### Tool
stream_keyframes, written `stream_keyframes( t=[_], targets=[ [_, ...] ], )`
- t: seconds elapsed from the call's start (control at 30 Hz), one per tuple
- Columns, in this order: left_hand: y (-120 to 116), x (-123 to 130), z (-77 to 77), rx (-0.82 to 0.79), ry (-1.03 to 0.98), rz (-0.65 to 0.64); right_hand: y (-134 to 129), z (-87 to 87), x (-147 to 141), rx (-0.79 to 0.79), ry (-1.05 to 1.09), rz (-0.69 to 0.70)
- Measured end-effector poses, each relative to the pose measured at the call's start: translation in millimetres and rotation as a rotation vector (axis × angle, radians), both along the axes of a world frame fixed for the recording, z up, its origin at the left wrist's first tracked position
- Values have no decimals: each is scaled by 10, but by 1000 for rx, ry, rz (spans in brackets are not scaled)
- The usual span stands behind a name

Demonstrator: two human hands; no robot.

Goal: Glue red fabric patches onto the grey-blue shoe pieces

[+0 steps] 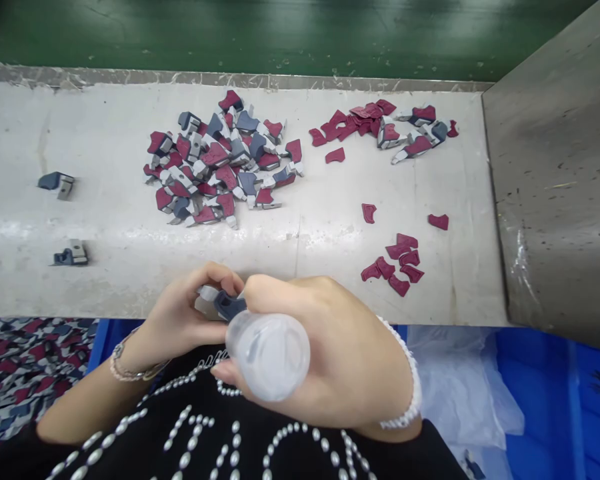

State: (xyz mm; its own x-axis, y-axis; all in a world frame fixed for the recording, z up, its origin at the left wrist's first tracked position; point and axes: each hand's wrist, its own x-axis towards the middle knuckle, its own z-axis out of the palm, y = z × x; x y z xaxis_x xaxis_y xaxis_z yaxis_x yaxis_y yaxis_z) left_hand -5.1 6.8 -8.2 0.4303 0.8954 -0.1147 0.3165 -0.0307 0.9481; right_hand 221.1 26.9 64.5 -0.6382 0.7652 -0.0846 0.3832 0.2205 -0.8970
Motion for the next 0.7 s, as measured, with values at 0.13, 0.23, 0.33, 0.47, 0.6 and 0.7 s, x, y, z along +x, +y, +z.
stream_keyframes(
  t=[0.13, 0.23, 0.33, 0.47, 0.6, 0.7],
  targets=[
    [-13, -14, -13, 104, 88, 45, 0, -10, -49, 5, 21, -54],
    [-23, -26, -14, 140, 124, 40, 3, -17, -79, 1, 29, -80],
    [-26, -28, -10, 145, 128, 16, 0, -17, -80, -12, 24, -82],
    [-20, -19, -2, 133, 110, 32, -8, -9, -44, -17, -28, -38],
    [-12, -17, 0, 137, 98, 25, -15, 3, -25, -16, -23, -30],
    [-8, -20, 1, 145, 98, 30, -19, 13, -34, -15, -22, -48]
  ],
)
